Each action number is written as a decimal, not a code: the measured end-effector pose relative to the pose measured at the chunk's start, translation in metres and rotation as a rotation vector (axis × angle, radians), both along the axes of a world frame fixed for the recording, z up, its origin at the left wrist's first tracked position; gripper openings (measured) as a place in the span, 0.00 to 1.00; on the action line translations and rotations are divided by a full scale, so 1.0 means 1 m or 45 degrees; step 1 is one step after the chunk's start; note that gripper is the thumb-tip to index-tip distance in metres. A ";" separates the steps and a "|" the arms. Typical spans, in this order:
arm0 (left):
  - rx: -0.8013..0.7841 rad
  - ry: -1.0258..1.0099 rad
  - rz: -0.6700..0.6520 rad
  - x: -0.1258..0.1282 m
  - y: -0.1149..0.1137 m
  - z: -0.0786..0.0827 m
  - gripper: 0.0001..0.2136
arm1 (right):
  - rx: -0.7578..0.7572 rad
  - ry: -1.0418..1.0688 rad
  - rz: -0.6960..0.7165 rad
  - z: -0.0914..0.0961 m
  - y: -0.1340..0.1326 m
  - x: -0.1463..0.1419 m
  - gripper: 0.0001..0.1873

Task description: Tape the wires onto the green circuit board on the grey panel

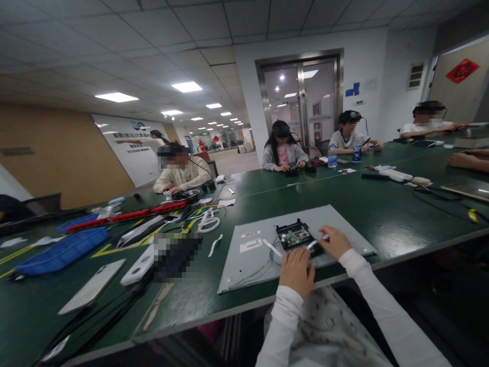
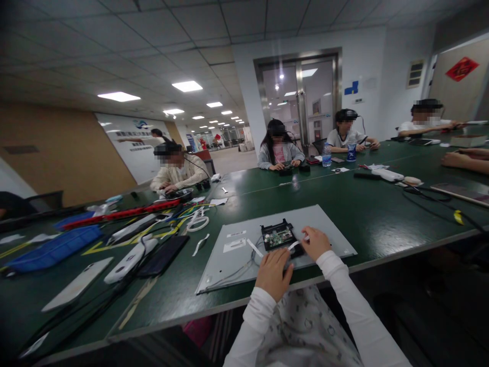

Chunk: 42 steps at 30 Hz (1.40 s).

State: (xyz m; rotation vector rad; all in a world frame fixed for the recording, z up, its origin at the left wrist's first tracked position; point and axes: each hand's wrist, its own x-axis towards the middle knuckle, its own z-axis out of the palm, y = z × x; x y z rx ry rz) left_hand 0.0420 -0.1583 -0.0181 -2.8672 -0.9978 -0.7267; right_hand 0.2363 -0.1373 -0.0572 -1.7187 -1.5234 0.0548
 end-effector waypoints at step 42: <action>0.020 0.010 0.044 -0.001 -0.003 0.000 0.18 | 0.020 0.111 -0.305 -0.001 -0.002 0.007 0.18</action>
